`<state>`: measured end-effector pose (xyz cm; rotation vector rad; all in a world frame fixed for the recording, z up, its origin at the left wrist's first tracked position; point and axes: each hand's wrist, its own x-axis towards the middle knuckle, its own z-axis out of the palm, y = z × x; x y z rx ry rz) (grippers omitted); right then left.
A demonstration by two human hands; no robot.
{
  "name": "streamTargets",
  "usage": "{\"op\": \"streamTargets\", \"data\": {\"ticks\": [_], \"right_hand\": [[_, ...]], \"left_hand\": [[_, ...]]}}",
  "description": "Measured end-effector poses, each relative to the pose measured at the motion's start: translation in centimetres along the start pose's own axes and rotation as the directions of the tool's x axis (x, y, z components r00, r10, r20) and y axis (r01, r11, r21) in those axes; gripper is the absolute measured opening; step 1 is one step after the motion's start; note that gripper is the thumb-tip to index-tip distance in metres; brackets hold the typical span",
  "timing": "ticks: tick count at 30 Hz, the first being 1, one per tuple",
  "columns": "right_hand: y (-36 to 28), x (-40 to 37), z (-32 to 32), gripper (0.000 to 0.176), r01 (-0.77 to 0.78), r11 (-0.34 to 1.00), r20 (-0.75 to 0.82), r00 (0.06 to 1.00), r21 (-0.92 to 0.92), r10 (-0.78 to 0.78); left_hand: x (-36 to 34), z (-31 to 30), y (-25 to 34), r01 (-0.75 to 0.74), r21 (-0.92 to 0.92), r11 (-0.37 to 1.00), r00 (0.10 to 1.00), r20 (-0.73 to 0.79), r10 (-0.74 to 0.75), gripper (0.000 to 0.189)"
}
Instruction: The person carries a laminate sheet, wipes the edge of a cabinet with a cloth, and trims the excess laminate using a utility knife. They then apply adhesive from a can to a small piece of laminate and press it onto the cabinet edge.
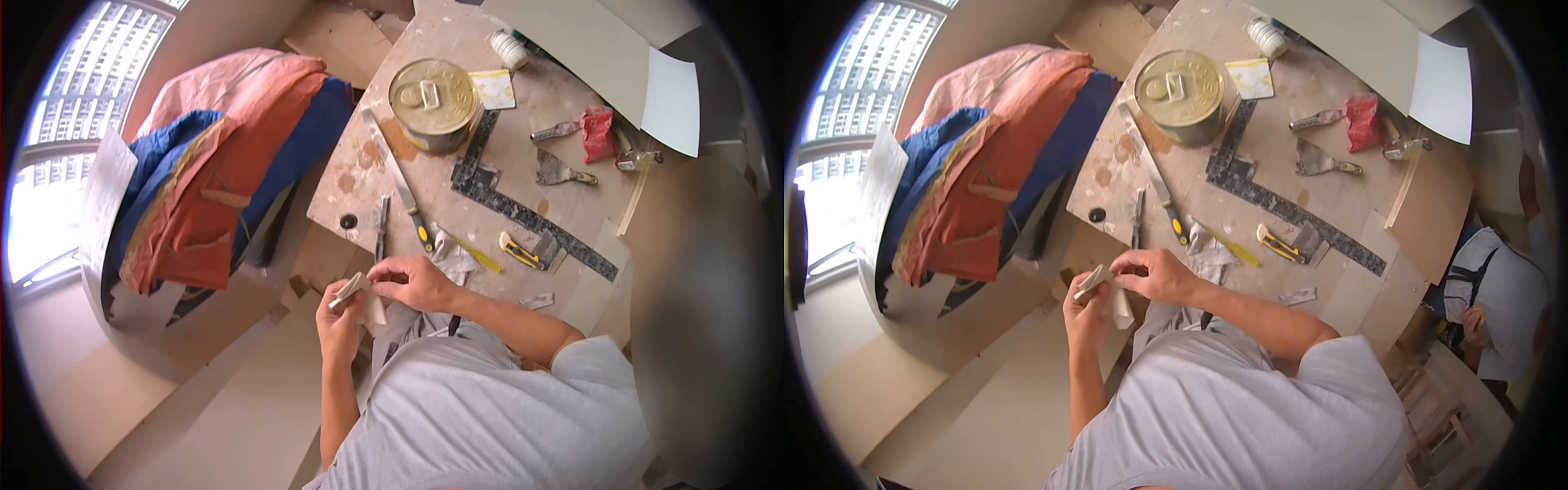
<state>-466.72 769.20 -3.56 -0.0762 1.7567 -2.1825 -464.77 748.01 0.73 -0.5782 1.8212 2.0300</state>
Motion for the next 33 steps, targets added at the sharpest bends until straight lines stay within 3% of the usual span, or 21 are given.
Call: {"op": "streamTargets", "data": {"ticks": [2,4,6,8,10,11,13,14,16,22,24,25,26,28,33], "right_hand": [[-1.3,1.1,-1.8,0.022,-0.001,0.997,0.007,1.000,-0.072,0.002],[-1.6,3.3,-4.9,0.027,0.124,0.940,-0.298,0.928,-0.318,-0.223],[-3.0,6.5,-9.2,0.036,0.142,0.932,-0.617,0.715,-0.333,-0.329],[-6.8,8.2,-14.2,0.047,-0.136,0.872,-0.761,0.563,-0.470,-0.323],[-5.5,11.2,-20.2,0.059,-0.334,0.627,-0.709,0.384,-0.704,-0.591],[-4.1,12.5,-22.4,0.059,-0.329,0.612,-0.694,0.372,-0.719,-0.616],[-3.1,15.0,-25.3,0.066,-0.265,0.785,-0.774,0.506,-0.560,-0.381],[-4.4,15.6,-24.5,0.066,-0.258,0.774,-0.764,0.505,-0.578,-0.402],[-6.0,15.8,-21.8,0.066,-0.369,0.727,-0.744,0.604,-0.579,-0.286],[-5.2,16.6,-20.3,0.053,-0.250,0.756,-0.722,0.573,-0.604,-0.388],[-6.3,17.8,-18.8,0.051,-0.250,0.717,-0.692,0.583,-0.651,-0.426],[-8.3,18.3,-16.8,0.049,-0.351,0.690,-0.722,0.588,-0.633,-0.364],[-8.2,19.0,-16.0,0.049,-0.348,0.698,-0.725,0.590,-0.626,-0.356],[-8.5,20.6,-14.7,0.049,-0.361,0.621,-0.694,0.560,-0.696,-0.453],[-7.6,22.9,-12.2,0.045,-0.214,0.554,-0.564,0.568,-0.804,-0.600]], "left_hand": [[1.7,-0.7,1.5,-0.030,-0.067,0.997,0.999,0.010,0.030,0.029],[2.8,-1.6,5.2,0.022,-0.153,0.988,0.996,0.093,-0.008,0.029],[6.3,-2.6,8.0,-0.102,-0.145,0.984,0.982,0.141,0.123,0.029],[11.2,-2.3,10.3,-0.199,-0.123,0.972,0.969,0.121,0.214,0.030],[14.3,1.0,14.4,-0.225,-0.120,0.967,0.937,0.245,0.249,0.034],[16.7,2.5,15.3,-0.256,-0.049,0.965,0.918,0.301,0.259,0.032],[22.7,5.4,15.1,-0.302,0.052,0.952,0.884,0.389,0.260,0.032],[25.8,6.7,14.3,-0.313,0.082,0.946,0.872,0.420,0.252,0.034],[31.6,8.8,11.6,-0.392,0.308,0.867,0.849,0.484,0.212,0.034],[34.2,10.5,10.6,-0.124,0.124,0.985,0.829,0.559,0.034,0.031],[34.1,10.4,10.8,-0.109,0.102,0.989,0.828,0.559,0.034,0.031],[34.3,10.3,10.8,-0.107,0.072,0.992,0.825,0.563,0.048,0.032],[35.3,9.8,10.3,-0.105,0.082,0.991,0.829,0.557,0.042,0.032],[36.7,8.6,10.4,-0.162,0.139,0.977,0.849,0.525,0.066,0.032],[37.4,6.1,10.1,-0.150,0.065,0.987,0.883,0.457,0.104,0.025]]}}
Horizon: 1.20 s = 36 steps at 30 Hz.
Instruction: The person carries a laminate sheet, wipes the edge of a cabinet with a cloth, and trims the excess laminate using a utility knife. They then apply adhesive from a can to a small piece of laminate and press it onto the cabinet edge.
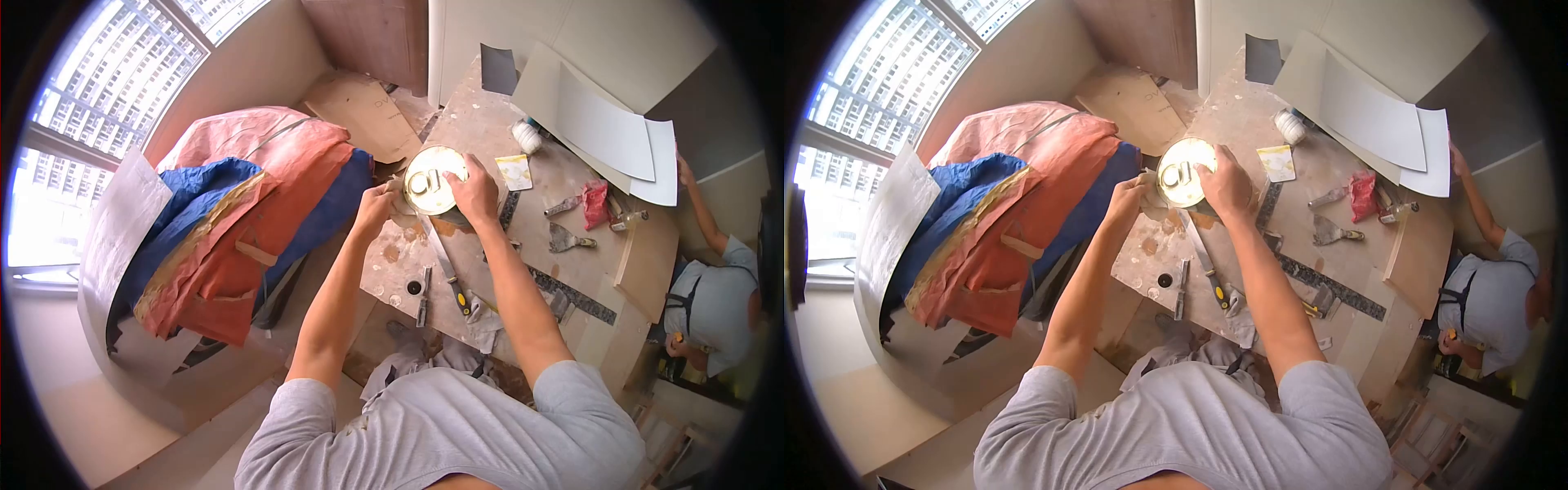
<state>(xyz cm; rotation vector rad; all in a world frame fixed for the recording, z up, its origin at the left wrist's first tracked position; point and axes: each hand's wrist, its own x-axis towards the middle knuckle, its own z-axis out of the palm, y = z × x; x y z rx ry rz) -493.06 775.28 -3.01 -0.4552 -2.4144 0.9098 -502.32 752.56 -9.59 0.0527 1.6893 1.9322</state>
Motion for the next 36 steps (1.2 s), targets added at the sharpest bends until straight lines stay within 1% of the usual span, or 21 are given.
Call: {"op": "streamTargets", "data": {"ticks": [2,4,7,8,9,10,11,13,17,19,20,22,23,25,32,35,36], "right_hand": [[-1.6,-0.2,0.0,0.046,0.016,1.000,0.025,1.000,0.000,-0.016],[-2.9,-0.4,-0.3,0.047,0.031,1.000,0.043,0.999,-0.001,-0.031],[-3.7,-0.9,-0.1,0.051,0.057,0.998,0.101,0.993,-0.035,-0.053],[-3.7,-1.3,0.5,0.051,0.064,0.998,0.069,0.996,-0.018,-0.063],[-3.7,-1.5,0.8,0.051,0.072,0.997,0.035,0.997,0.000,-0.072],[-3.8,-1.7,1.1,0.051,0.071,0.997,0.036,0.997,-0.001,-0.071],[-3.8,-1.8,1.3,0.051,0.073,0.997,0.032,0.997,-0.002,-0.073],[-3.7,-2.0,1.7,0.052,0.074,0.997,0.027,0.997,0.000,-0.074],[-3.6,-2.5,2.8,0.056,0.065,0.998,0.056,0.996,-0.023,-0.064],[-3.8,-2.8,3.3,0.058,0.055,0.998,0.061,0.997,-0.040,-0.053],[-4.0,-3.0,3.5,0.059,0.063,0.997,0.059,0.996,-0.042,-0.061],[-4.4,-3.2,3.6,0.058,0.076,0.996,0.065,0.995,-0.042,-0.074],[-4.5,-3.4,3.7,0.058,0.076,0.996,0.067,0.995,-0.038,-0.073],[-4.7,-3.6,3.7,0.058,0.097,0.995,0.043,0.994,-0.013,-0.096],[-4.8,-3.9,3.7,0.058,0.124,0.991,0.061,0.991,-0.041,-0.122],[-4.3,-4.2,3.7,0.058,0.136,0.991,0.046,0.990,-0.019,-0.135],[-4.1,-4.3,3.6,0.059,0.134,0.991,0.019,0.991,-0.015,-0.134]], "left_hand": [[-0.4,-0.9,-0.7,-0.004,0.008,1.000,1.000,0.008,0.004,0.026],[-0.6,-1.5,-1.0,-0.041,0.022,0.999,0.999,0.026,0.040,0.026],[-0.7,-2.1,-1.4,-0.031,0.018,0.999,0.999,0.030,0.030,0.026],[-0.8,-2.3,-1.4,-0.027,0.015,1.000,0.999,0.029,0.026,0.026],[-0.8,-2.6,-1.3,-0.020,-0.001,1.000,0.998,0.066,0.020,0.026],[-0.9,-2.7,-1.2,-0.014,-0.016,1.000,0.994,0.104,0.016,0.025],[-1.0,-2.7,-1.0,-0.013,-0.016,1.000,0.995,0.104,0.015,0.025],[-1.1,-2.9,-1.0,-0.032,0.049,0.998,0.996,0.088,0.028,0.025],[-1.4,-3.0,-1.2,-0.072,0.054,0.996,0.994,0.087,0.068,0.027],[-2.1,-3.0,-1.0,0.058,-0.106,0.993,0.997,0.058,-0.052,0.030],[-2.3,-2.9,-1.0,0.059,-0.104,0.993,0.997,0.058,-0.053,0.030],[-2.5,-2.8,-1.2,0.085,-0.217,0.972,0.996,0.009,-0.085,0.033],[-2.5,-2.9,-1.3,0.085,-0.216,0.973,0.996,0.005,-0.086,0.033],[-2.7,-3.1,-1.6,0.115,-0.281,0.953,0.991,-0.026,-0.127,0.034],[-2.7,-3.5,-2.2,0.118,-0.288,0.951,0.992,-0.016,-0.128,0.035],[-2.9,-3.2,-2.1,0.124,-0.308,0.943,0.990,-0.027,-0.139,0.035],[-2.8,-3.1,-2.0,0.116,-0.306,0.945,0.991,-0.021,-0.129,0.035]]}}
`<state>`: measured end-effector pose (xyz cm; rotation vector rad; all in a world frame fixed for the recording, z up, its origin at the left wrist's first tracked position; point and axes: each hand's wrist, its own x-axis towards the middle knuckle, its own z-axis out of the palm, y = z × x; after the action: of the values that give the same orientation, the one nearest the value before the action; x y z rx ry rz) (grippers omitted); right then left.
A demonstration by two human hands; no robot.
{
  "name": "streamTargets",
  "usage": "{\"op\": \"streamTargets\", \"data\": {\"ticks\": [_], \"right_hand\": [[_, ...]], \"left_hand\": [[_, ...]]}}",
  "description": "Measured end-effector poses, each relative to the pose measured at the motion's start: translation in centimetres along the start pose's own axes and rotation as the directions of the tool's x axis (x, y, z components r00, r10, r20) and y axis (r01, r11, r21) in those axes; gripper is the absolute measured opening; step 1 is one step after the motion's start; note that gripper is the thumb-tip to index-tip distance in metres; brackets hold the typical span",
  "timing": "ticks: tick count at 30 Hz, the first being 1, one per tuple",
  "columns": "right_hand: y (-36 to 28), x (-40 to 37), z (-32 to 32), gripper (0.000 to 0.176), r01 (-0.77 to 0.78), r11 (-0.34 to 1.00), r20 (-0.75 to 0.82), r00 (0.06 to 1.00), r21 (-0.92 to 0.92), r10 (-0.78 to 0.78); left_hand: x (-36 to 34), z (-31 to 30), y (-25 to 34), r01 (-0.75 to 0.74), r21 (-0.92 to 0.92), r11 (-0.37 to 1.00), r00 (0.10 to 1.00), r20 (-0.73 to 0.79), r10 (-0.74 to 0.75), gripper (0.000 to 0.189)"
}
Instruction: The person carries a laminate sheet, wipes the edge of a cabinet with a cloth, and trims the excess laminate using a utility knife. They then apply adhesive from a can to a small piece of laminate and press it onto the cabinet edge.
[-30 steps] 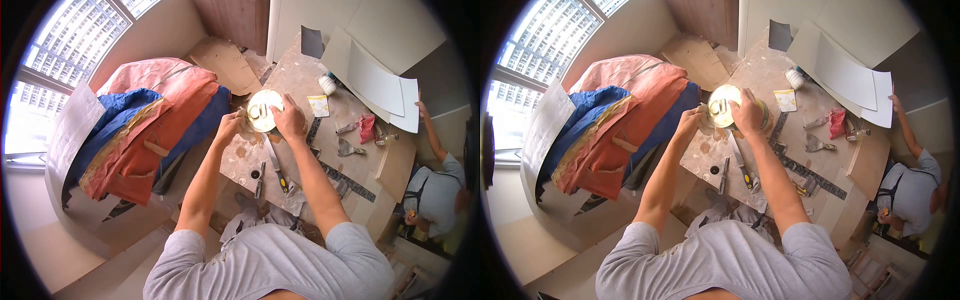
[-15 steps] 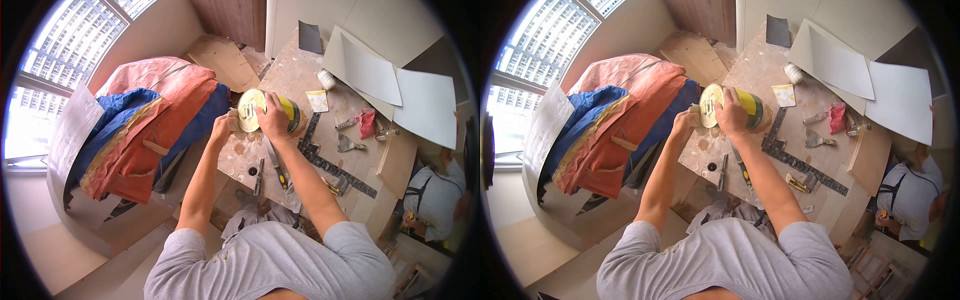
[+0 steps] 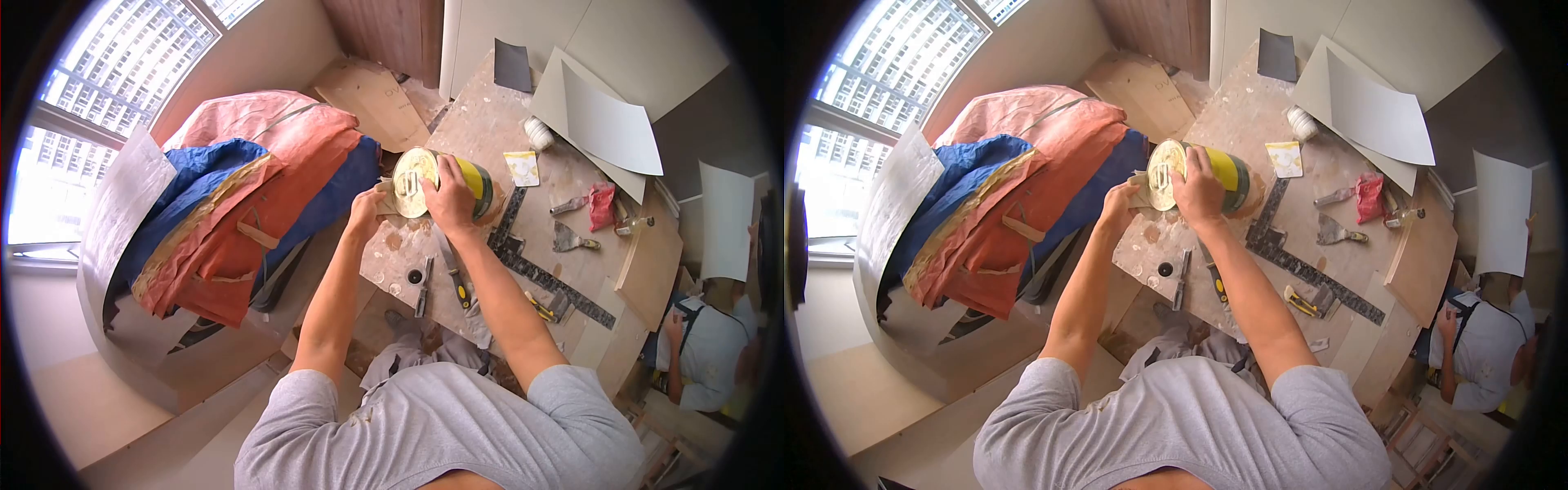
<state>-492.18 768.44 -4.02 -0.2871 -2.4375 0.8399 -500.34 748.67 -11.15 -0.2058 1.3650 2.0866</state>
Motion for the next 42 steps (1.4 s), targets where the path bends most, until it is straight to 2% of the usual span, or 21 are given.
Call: {"op": "streamTargets", "data": {"ticks": [5,7,11,14,15,16,17,21,25,26,30,31,32,33,34,35,36,37,38,40,42], "right_hand": [[0.5,0.2,-1.5,0.057,-0.032,0.999,-0.032,0.999,0.037,0.033],[1.1,0.5,-2.4,0.056,-0.054,0.993,-0.012,0.998,0.100,0.056],[2.7,0.7,-4.4,0.054,-0.048,0.988,-0.009,0.999,0.146,0.050],[4.4,0.6,-6.1,0.050,-0.051,0.992,-0.042,0.998,0.117,0.056],[6.4,0.6,-5.8,0.050,-0.142,0.986,0.021,0.990,0.083,0.141],[7.0,0.5,-6.7,0.051,-0.153,0.987,-0.011,0.988,0.053,0.154],[8.9,0.2,-6.4,0.048,-0.071,0.992,-0.109,0.991,0.104,0.082],[12.6,0.2,-9.3,0.044,-0.122,0.970,-0.027,0.991,0.211,0.131],[15.5,-1.7,-11.8,0.052,-0.364,0.877,0.137,0.931,0.314,0.338],[15.1,-2.3,-13.5,0.055,-0.501,0.791,0.253,0.864,0.350,0.435],[20.2,-9.1,-14.2,0.043,-0.254,0.950,0.041,0.967,0.183,0.251],[20.0,-11.7,-15.6,0.034,-0.301,0.944,0.170,0.946,0.132,0.278],[19.7,-14.3,-17.2,0.031,-0.345,0.920,0.333,0.903,0.187,0.271],[22.5,-18.0,-16.4,0.031,-0.323,0.945,0.542,0.804,0.051,0.245],[22.6,-21.7,-16.5,0.031,-0.236,0.970,0.555,0.801,-0.053,0.225],[22.9,-24.2,-16.7,0.034,-0.201,0.950,0.727,0.611,-0.239,0.312],[23.2,-26.6,-16.9,0.038,-0.091,0.978,0.744,0.637,-0.188,0.203],[21.8,-27.1,-17.9,0.041,-0.084,0.980,0.772,0.604,-0.182,0.195],[20.8,-27.7,-18.1,0.040,-0.071,0.973,0.770,0.600,-0.218,0.216],[21.0,-28.3,-17.7,0.036,-0.036,0.973,0.761,0.617,-0.228,0.201],[22.1,-28.8,-16.5,0.030,-0.024,0.976,0.746,0.641,-0.217,0.182]], "left_hand": [[-0.1,1.1,0.5,-0.012,0.036,0.999,1.000,0.010,0.011,0.035],[-0.4,1.8,1.1,-0.012,0.064,0.998,0.998,0.064,0.008,0.035],[-1.3,4.2,1.7,-0.017,0.072,0.997,0.999,0.044,0.014,0.033],[0.5,4.8,0.5,-0.114,0.267,0.957,0.990,-0.055,0.133,0.028],[1.6,4.6,-0.3,-0.181,0.278,0.943,0.979,-0.037,0.199,0.027],[1.5,4.6,0.0,-0.211,0.262,0.942,0.975,-0.007,0.221,0.027],[2.3,4.3,-0.6,-0.140,0.143,0.980,0.988,-0.040,0.147,0.028],[0.8,6.5,0.7,-0.122,0.073,0.990,0.989,-0.068,0.127,0.033],[-0.8,6.0,2.1,-0.168,0.084,0.982,0.972,-0.152,0.179,0.033],[-1.3,5.2,2.5,-0.187,0.079,0.979,0.967,-0.161,0.198,0.035],[-8.0,3.5,3.7,-0.275,0.093,0.957,0.919,-0.266,0.290,0.036],[-10.1,2.9,4.1,-0.333,0.099,0.938,0.881,-0.320,0.347,0.037],[-12.4,2.6,4.0,-0.321,0.098,0.942,0.880,-0.338,0.335,0.038],[-14.7,2.4,3.8,-0.325,0.103,0.940,0.864,-0.373,0.339,0.039],[-17.0,2.7,3.6,-0.339,0.118,0.933,0.851,-0.384,0.358,0.041],[-18.4,0.7,2.9,-0.351,0.090,0.932,0.832,-0.427,0.354,0.039],[-20.5,-0.3,2.4,-0.355,0.083,0.931,0.815,-0.459,0.352,0.040],[-22.1,-0.8,2.1,-0.390,0.071,0.918,0.759,-0.539,0.364,0.043],[-24.4,-0.1,2.3,-0.411,0.052,0.910,0.754,-0.541,0.372,0.044],[-27.1,-1.3,1.8,-0.485,0.047,0.874,0.722,-0.542,0.429,0.042],[-31.1,0.9,2.2,-0.503,0.069,0.861,0.674,-0.592,0.442,0.037]]}}
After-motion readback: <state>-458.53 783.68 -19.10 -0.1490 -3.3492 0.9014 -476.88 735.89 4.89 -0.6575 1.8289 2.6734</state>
